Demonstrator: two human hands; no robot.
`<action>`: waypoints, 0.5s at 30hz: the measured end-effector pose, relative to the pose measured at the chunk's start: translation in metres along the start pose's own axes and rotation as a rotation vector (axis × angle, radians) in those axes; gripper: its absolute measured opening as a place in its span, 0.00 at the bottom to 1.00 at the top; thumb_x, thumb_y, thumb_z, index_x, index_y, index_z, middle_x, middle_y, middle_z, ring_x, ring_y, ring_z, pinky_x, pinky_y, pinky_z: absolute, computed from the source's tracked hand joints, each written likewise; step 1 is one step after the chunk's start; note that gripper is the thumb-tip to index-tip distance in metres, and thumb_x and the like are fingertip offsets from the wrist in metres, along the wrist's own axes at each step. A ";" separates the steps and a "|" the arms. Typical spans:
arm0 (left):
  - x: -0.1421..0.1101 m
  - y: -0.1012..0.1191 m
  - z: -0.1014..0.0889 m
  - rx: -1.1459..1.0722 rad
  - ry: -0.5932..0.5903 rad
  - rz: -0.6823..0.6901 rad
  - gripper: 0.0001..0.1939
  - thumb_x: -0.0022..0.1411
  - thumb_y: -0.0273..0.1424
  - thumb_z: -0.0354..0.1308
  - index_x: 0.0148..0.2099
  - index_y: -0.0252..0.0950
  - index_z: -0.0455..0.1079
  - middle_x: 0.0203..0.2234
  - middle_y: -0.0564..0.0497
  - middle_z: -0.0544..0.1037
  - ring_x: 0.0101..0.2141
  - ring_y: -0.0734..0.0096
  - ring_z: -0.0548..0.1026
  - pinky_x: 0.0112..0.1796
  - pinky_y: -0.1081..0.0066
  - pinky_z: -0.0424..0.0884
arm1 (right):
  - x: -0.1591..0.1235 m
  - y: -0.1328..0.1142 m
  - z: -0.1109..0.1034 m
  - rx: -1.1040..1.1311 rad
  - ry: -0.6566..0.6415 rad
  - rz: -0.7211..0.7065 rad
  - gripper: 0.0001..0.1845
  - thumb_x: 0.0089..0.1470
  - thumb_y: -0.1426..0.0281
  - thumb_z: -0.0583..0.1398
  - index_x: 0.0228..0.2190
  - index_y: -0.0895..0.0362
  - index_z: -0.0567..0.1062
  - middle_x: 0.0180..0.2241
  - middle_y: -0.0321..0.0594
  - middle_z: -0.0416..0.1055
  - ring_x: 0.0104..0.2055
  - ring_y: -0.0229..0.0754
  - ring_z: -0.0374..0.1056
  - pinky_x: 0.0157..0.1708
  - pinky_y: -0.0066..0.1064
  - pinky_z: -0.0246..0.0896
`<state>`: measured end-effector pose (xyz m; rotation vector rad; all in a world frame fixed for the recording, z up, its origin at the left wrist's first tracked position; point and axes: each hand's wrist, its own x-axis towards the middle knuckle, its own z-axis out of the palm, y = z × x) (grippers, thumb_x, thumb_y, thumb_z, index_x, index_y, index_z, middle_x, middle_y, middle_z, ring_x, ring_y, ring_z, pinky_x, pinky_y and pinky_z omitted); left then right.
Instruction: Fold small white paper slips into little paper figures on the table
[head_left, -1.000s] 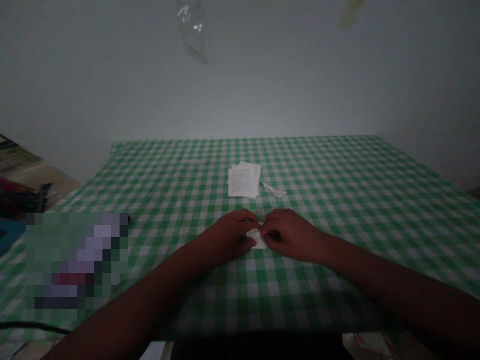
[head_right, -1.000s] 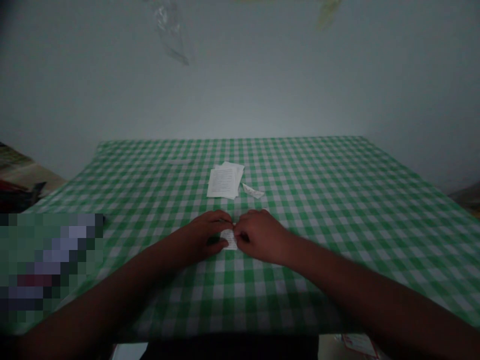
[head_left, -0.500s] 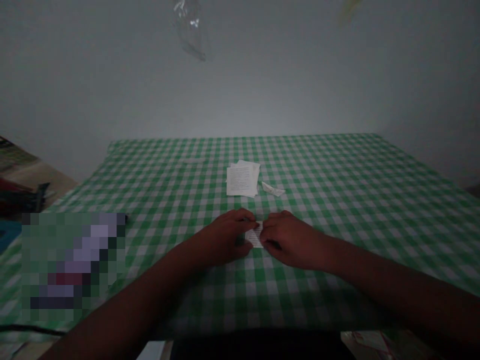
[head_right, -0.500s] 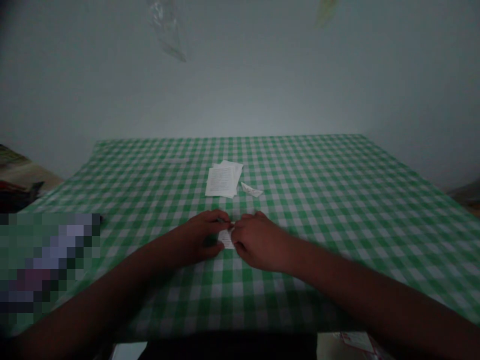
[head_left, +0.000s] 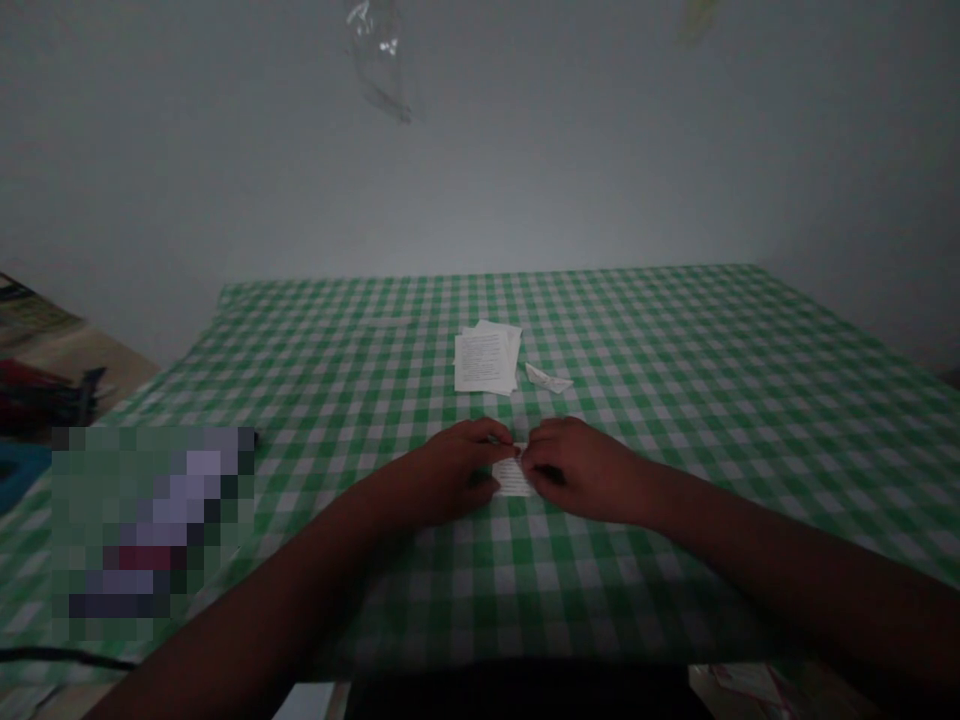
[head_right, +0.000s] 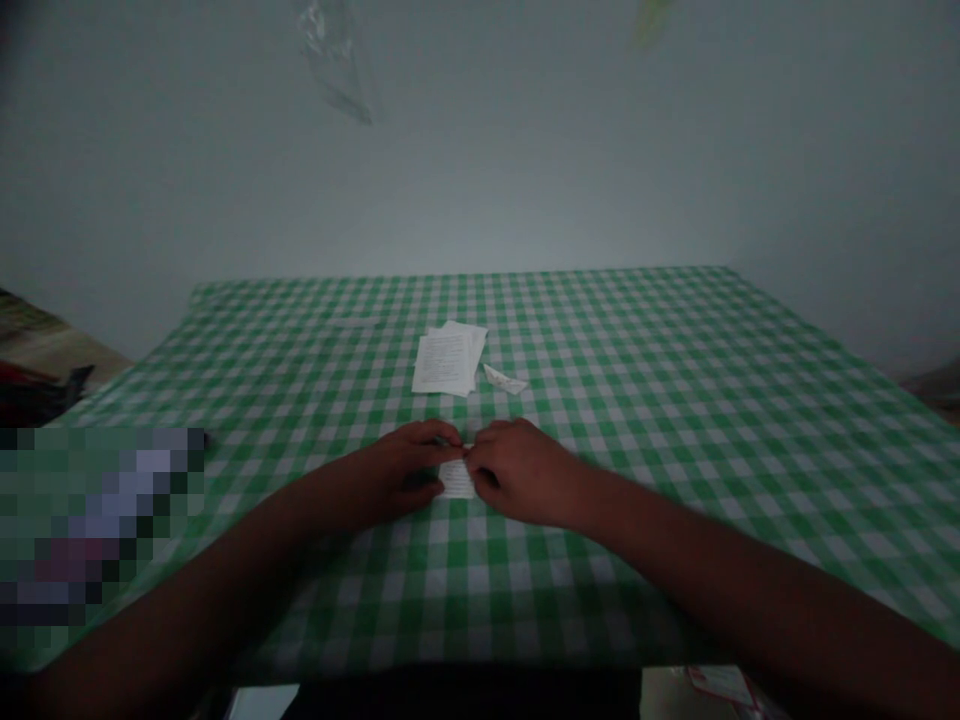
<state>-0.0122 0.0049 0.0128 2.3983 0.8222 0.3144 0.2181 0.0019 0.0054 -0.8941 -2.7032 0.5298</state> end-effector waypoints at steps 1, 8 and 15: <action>0.000 0.000 0.000 -0.004 0.005 0.003 0.21 0.60 0.23 0.57 0.56 0.40 0.68 0.54 0.46 0.69 0.54 0.64 0.69 0.55 0.60 0.66 | 0.002 0.002 0.001 -0.021 0.023 0.023 0.09 0.58 0.74 0.55 0.30 0.57 0.75 0.29 0.37 0.70 0.34 0.39 0.65 0.39 0.33 0.56; 0.000 0.007 0.000 0.003 0.023 -0.024 0.22 0.60 0.24 0.58 0.57 0.41 0.67 0.52 0.47 0.70 0.52 0.65 0.69 0.55 0.61 0.66 | 0.010 0.006 0.006 -0.141 0.071 0.142 0.10 0.60 0.72 0.54 0.33 0.59 0.76 0.31 0.41 0.72 0.36 0.41 0.66 0.39 0.34 0.56; 0.005 0.006 0.008 0.124 0.050 -0.046 0.15 0.61 0.28 0.59 0.51 0.40 0.71 0.48 0.47 0.71 0.48 0.62 0.70 0.51 0.60 0.67 | 0.005 -0.007 0.008 -0.093 0.037 0.152 0.08 0.58 0.74 0.56 0.30 0.59 0.75 0.30 0.40 0.73 0.35 0.41 0.68 0.39 0.33 0.57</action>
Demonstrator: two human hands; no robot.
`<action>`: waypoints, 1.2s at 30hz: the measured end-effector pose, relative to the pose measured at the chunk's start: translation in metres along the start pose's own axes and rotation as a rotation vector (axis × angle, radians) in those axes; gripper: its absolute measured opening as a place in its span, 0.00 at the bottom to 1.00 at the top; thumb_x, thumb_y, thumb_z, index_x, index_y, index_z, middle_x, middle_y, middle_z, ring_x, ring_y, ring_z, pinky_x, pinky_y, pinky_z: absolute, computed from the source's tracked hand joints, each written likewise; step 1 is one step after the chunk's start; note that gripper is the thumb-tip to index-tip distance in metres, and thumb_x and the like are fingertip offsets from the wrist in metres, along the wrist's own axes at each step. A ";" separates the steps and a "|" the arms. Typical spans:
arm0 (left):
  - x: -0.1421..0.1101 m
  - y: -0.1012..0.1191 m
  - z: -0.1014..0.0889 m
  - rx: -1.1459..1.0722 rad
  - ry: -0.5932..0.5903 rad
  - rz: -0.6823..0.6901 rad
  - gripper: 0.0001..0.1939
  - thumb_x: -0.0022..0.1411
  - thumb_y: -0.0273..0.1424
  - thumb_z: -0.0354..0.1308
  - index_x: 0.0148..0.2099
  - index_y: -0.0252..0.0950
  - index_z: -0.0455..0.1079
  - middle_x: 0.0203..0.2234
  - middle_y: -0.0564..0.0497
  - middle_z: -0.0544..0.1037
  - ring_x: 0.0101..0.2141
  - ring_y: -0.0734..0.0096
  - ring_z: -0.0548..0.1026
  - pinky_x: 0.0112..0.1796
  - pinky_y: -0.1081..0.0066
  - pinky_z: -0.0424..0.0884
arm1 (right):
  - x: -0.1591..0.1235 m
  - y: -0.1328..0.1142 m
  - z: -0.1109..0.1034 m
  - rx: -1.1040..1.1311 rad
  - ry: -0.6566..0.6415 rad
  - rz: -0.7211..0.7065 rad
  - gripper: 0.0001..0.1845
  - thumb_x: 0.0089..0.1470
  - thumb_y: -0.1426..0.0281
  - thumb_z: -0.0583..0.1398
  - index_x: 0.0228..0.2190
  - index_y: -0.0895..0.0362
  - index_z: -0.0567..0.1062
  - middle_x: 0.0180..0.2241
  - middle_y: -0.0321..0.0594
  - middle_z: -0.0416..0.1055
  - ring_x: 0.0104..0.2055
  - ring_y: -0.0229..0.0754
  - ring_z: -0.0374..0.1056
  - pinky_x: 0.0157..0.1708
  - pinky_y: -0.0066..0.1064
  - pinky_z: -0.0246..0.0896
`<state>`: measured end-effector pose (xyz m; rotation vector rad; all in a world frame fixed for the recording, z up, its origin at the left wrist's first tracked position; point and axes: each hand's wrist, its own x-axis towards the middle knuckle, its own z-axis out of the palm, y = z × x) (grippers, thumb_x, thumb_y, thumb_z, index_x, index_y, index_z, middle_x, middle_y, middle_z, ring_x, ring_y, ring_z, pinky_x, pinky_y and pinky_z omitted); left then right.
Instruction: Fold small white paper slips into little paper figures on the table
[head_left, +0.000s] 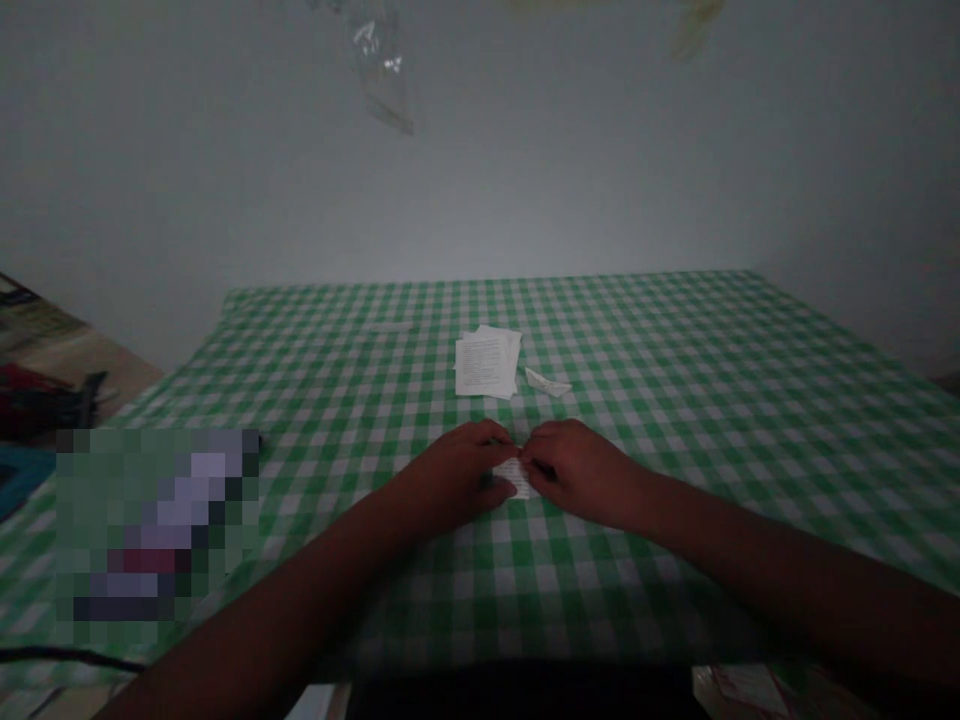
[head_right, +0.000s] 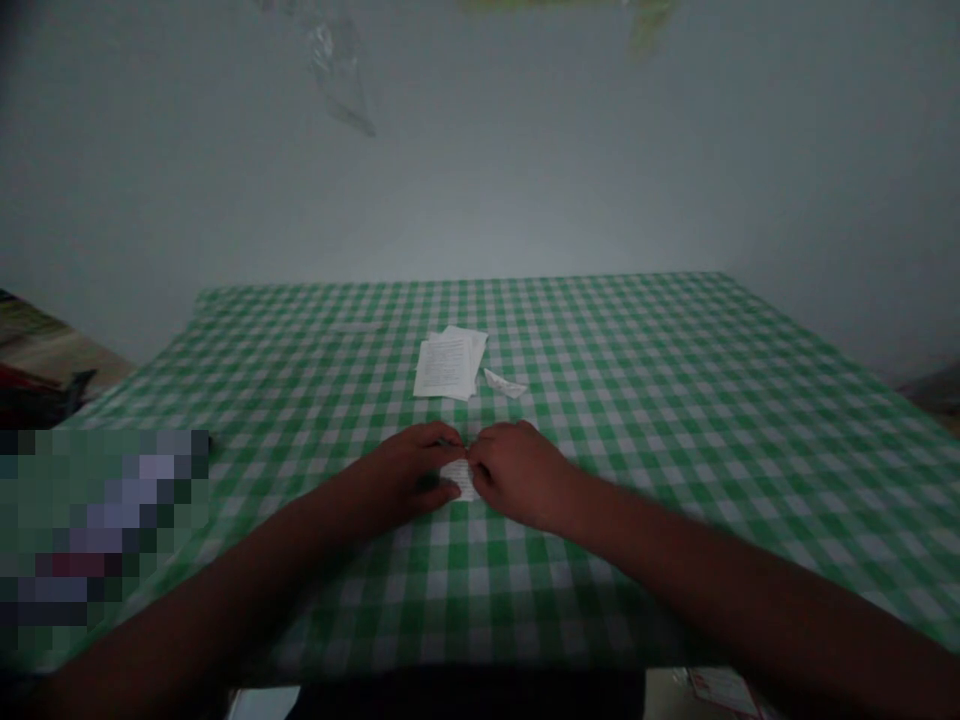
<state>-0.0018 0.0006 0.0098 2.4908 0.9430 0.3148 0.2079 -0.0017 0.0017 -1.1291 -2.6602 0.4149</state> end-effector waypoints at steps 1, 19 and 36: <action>0.000 0.000 0.001 0.005 0.001 0.002 0.14 0.61 0.28 0.60 0.50 0.39 0.72 0.48 0.47 0.71 0.49 0.62 0.70 0.51 0.60 0.67 | -0.002 -0.003 0.000 0.002 -0.009 -0.005 0.08 0.58 0.74 0.56 0.30 0.58 0.75 0.29 0.40 0.73 0.34 0.41 0.68 0.39 0.34 0.57; -0.001 -0.006 0.005 -0.013 0.026 0.021 0.19 0.60 0.29 0.61 0.55 0.39 0.70 0.49 0.47 0.71 0.49 0.63 0.70 0.52 0.63 0.66 | -0.017 -0.025 0.000 0.025 -0.087 -0.031 0.08 0.56 0.75 0.57 0.29 0.59 0.76 0.31 0.42 0.75 0.36 0.43 0.69 0.40 0.35 0.59; -0.001 -0.011 0.006 -0.035 0.023 0.024 0.20 0.60 0.30 0.62 0.55 0.41 0.69 0.50 0.47 0.71 0.51 0.61 0.69 0.54 0.60 0.65 | -0.006 -0.005 0.005 0.216 0.045 0.076 0.08 0.50 0.76 0.59 0.21 0.57 0.72 0.20 0.32 0.66 0.24 0.33 0.61 0.29 0.28 0.51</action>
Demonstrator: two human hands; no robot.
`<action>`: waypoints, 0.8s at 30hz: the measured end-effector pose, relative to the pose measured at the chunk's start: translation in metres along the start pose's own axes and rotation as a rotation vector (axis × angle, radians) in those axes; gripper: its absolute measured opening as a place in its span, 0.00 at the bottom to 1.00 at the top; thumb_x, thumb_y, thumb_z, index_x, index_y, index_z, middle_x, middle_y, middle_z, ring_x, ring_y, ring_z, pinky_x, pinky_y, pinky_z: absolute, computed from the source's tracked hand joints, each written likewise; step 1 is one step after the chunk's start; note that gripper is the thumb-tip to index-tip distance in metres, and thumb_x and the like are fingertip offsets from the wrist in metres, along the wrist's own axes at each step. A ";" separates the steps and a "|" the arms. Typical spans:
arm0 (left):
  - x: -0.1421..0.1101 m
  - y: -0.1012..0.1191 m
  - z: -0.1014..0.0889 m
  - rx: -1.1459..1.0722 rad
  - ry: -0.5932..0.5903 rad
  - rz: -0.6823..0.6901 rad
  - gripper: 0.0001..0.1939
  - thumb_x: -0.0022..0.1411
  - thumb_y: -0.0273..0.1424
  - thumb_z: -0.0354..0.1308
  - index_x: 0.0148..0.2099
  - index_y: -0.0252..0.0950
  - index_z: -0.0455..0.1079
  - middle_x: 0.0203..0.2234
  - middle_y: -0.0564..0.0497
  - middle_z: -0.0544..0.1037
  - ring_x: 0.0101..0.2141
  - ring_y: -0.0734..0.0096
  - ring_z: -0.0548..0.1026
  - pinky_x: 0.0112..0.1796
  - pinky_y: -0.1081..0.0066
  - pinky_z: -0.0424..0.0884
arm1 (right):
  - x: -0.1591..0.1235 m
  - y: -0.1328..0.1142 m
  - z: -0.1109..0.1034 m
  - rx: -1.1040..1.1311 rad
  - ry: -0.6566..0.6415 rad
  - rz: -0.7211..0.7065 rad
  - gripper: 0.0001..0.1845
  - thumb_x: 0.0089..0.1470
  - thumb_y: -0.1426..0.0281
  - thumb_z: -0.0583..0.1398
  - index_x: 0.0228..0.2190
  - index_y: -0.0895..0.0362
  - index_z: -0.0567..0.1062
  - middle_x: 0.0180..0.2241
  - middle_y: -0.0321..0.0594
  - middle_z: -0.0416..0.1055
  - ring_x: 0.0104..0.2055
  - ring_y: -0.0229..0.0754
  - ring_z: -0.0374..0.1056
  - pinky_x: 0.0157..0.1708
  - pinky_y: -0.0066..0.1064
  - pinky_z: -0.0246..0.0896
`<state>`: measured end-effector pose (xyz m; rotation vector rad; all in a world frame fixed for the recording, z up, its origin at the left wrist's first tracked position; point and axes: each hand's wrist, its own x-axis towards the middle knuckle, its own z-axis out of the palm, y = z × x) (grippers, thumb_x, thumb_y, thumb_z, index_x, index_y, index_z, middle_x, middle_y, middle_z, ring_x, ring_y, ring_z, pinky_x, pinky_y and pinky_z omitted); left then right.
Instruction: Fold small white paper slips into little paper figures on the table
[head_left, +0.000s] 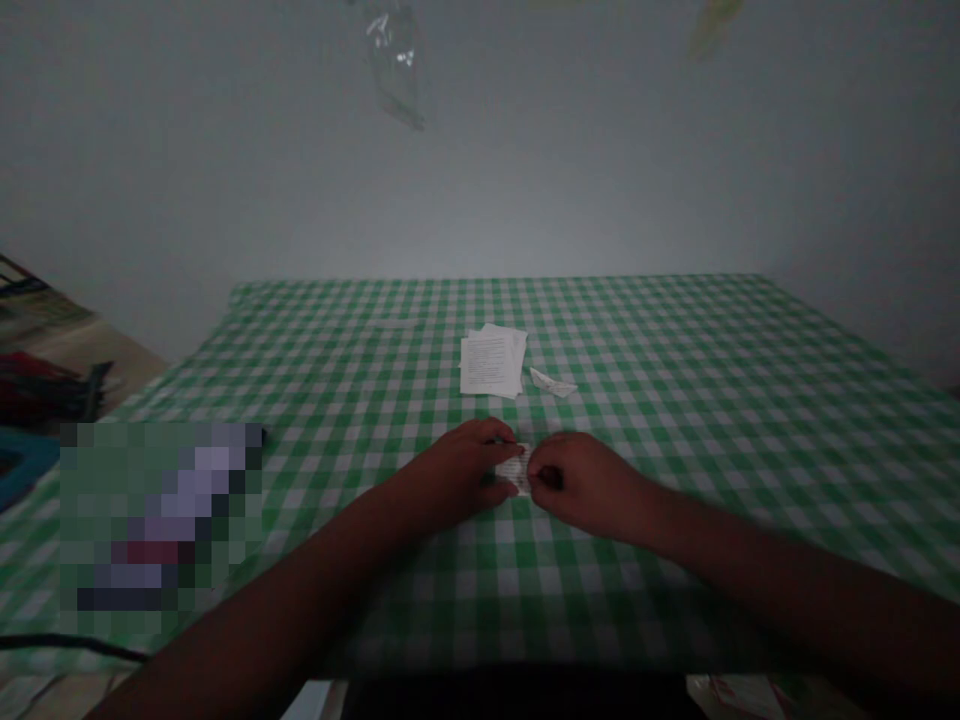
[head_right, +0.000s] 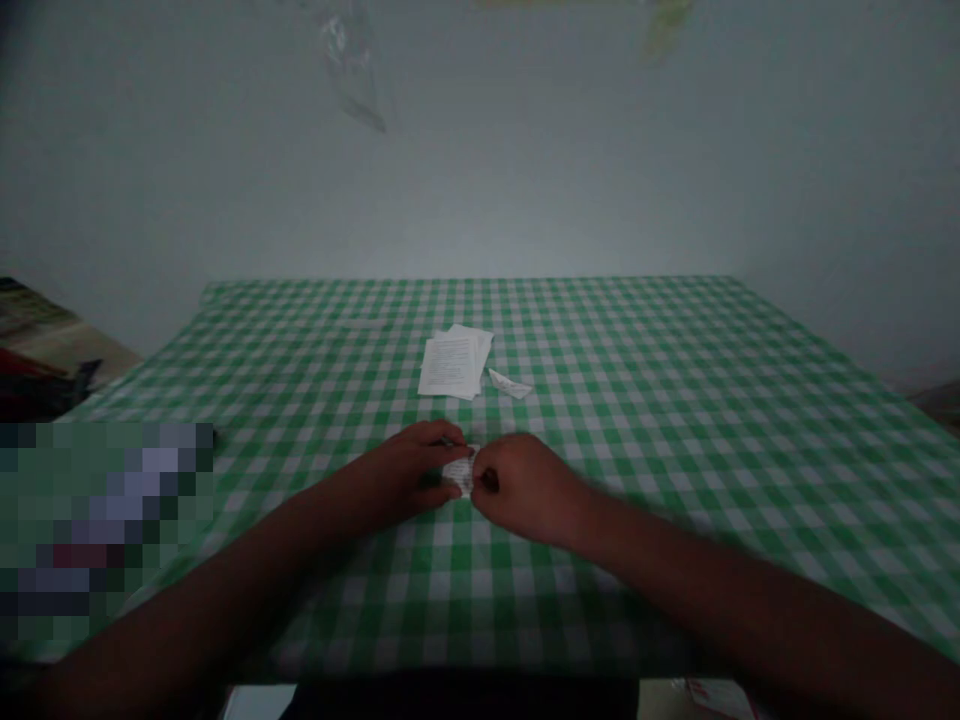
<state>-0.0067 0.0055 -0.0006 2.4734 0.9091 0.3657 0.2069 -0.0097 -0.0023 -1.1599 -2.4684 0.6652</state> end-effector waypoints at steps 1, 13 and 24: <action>0.000 0.001 0.000 -0.005 0.002 -0.004 0.20 0.60 0.29 0.62 0.55 0.41 0.70 0.50 0.48 0.71 0.51 0.62 0.69 0.54 0.61 0.65 | 0.002 0.003 0.000 -0.023 0.017 0.008 0.07 0.50 0.75 0.59 0.22 0.57 0.73 0.21 0.32 0.67 0.25 0.34 0.62 0.30 0.28 0.52; 0.002 0.001 0.002 0.016 0.015 -0.020 0.20 0.59 0.28 0.63 0.54 0.37 0.70 0.51 0.46 0.72 0.51 0.60 0.69 0.55 0.59 0.65 | 0.020 0.016 0.000 -0.193 0.101 0.030 0.08 0.55 0.74 0.57 0.25 0.58 0.74 0.24 0.36 0.69 0.28 0.37 0.63 0.33 0.30 0.53; 0.002 0.002 0.001 -0.013 0.008 -0.010 0.17 0.60 0.29 0.62 0.52 0.39 0.71 0.50 0.47 0.72 0.50 0.61 0.70 0.54 0.60 0.65 | 0.012 -0.001 -0.003 -0.342 0.032 0.032 0.09 0.57 0.71 0.57 0.27 0.58 0.75 0.26 0.38 0.71 0.32 0.41 0.66 0.35 0.34 0.52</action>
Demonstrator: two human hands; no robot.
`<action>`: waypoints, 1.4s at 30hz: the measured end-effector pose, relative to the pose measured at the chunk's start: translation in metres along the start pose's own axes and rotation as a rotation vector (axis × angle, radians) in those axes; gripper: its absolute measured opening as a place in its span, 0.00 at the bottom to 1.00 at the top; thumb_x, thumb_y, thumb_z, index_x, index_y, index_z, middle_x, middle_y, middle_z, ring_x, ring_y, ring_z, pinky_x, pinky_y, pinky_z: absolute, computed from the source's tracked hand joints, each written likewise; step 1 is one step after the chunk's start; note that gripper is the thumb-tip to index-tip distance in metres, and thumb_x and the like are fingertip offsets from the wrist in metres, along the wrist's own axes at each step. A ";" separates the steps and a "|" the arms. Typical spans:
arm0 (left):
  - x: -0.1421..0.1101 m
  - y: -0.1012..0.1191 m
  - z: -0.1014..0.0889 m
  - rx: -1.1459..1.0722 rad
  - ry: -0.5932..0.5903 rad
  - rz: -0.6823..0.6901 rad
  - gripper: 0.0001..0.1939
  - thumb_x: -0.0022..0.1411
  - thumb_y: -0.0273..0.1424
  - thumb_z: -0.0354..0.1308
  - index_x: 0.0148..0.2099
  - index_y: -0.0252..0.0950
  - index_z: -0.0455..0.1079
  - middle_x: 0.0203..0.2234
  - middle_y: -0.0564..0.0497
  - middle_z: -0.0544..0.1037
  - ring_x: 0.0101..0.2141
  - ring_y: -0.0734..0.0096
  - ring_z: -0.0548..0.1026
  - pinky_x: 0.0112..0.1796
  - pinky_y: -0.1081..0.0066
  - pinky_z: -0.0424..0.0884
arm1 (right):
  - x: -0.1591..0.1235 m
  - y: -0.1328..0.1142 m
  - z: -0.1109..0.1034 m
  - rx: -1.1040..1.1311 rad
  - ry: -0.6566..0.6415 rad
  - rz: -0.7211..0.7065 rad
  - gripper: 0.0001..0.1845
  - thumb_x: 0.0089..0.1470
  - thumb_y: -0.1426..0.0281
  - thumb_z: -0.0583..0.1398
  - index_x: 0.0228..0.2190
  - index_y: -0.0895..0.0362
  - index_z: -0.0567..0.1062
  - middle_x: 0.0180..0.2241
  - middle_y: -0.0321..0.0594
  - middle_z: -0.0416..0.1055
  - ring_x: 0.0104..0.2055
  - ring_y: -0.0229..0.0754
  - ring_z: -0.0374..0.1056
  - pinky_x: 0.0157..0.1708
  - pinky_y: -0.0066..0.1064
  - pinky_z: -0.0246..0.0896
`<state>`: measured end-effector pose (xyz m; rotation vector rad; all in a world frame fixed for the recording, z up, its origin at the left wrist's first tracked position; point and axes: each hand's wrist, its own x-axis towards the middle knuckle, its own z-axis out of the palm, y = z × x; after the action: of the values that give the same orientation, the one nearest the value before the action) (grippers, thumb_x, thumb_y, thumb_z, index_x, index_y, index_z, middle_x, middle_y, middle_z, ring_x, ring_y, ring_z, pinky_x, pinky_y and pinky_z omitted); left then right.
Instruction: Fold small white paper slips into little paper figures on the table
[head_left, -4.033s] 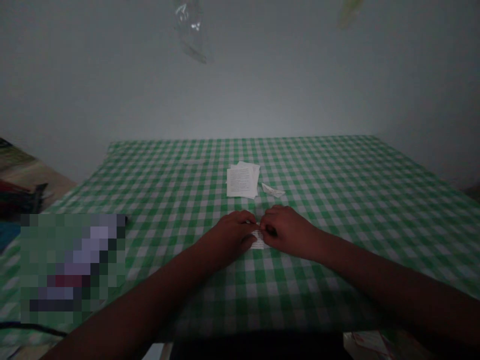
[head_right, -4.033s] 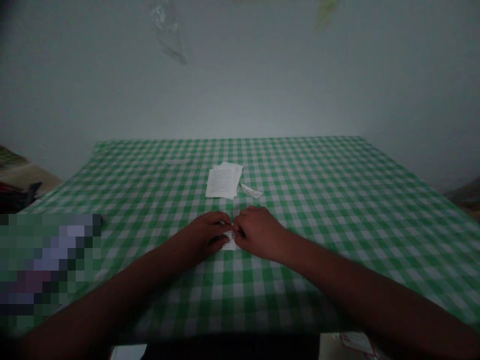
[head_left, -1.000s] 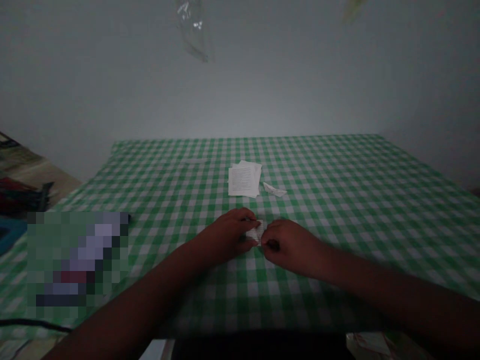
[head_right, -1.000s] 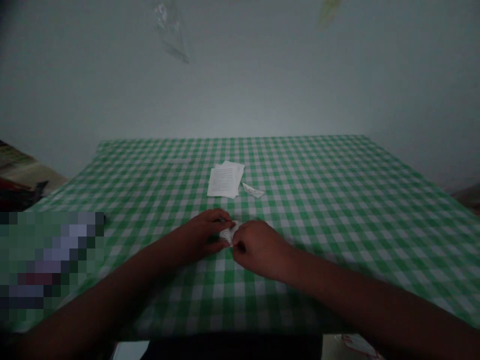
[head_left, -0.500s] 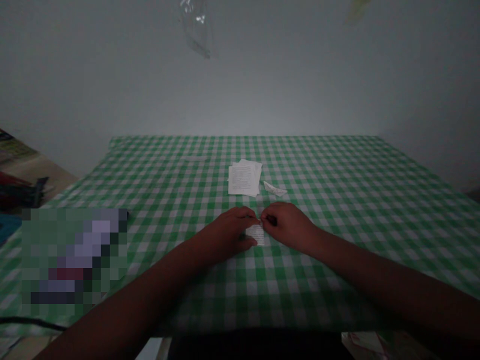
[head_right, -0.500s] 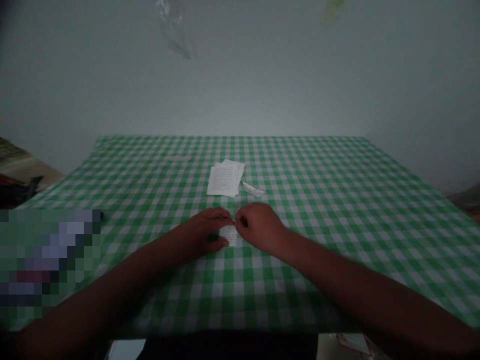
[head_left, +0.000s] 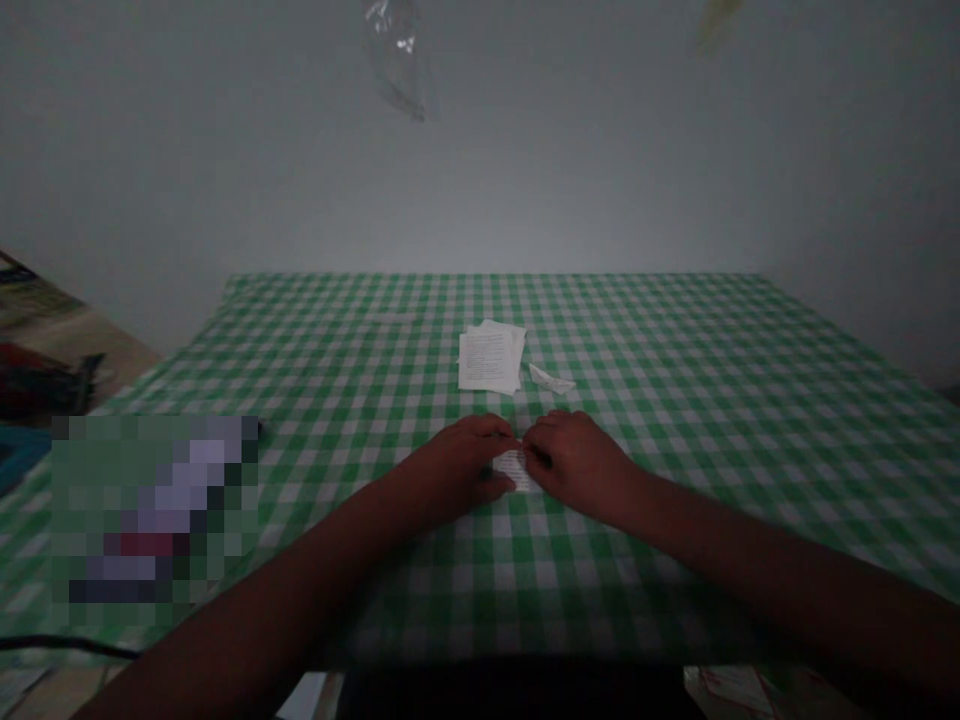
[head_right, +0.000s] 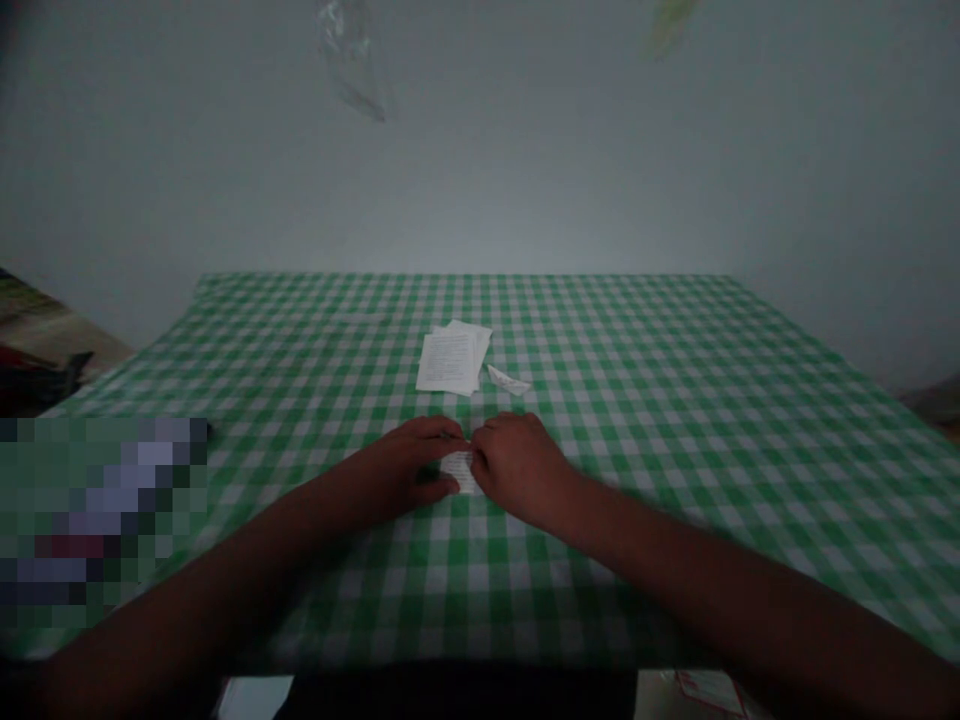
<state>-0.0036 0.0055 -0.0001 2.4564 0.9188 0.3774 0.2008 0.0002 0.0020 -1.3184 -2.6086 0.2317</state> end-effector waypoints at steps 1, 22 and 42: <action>0.000 0.000 0.000 -0.001 0.002 0.001 0.17 0.60 0.29 0.63 0.52 0.39 0.71 0.50 0.47 0.71 0.50 0.61 0.70 0.54 0.60 0.65 | -0.001 -0.001 -0.001 -0.003 -0.009 0.001 0.09 0.57 0.71 0.57 0.27 0.58 0.75 0.26 0.38 0.71 0.32 0.41 0.66 0.34 0.34 0.52; -0.001 0.001 -0.002 0.013 -0.019 -0.002 0.18 0.60 0.28 0.62 0.53 0.40 0.70 0.50 0.48 0.71 0.50 0.62 0.69 0.53 0.60 0.65 | 0.002 0.005 0.002 0.092 -0.003 -0.058 0.09 0.58 0.73 0.56 0.30 0.59 0.76 0.29 0.40 0.73 0.34 0.41 0.66 0.38 0.33 0.55; -0.001 0.003 -0.005 0.015 -0.023 -0.005 0.17 0.59 0.29 0.63 0.51 0.38 0.70 0.49 0.46 0.71 0.50 0.61 0.69 0.54 0.59 0.66 | -0.008 -0.005 0.001 0.081 -0.019 -0.096 0.09 0.58 0.73 0.57 0.28 0.58 0.75 0.27 0.39 0.72 0.31 0.40 0.66 0.36 0.33 0.56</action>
<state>-0.0049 0.0043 0.0062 2.4666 0.9216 0.3409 0.2010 -0.0090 0.0016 -1.1672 -2.6396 0.3315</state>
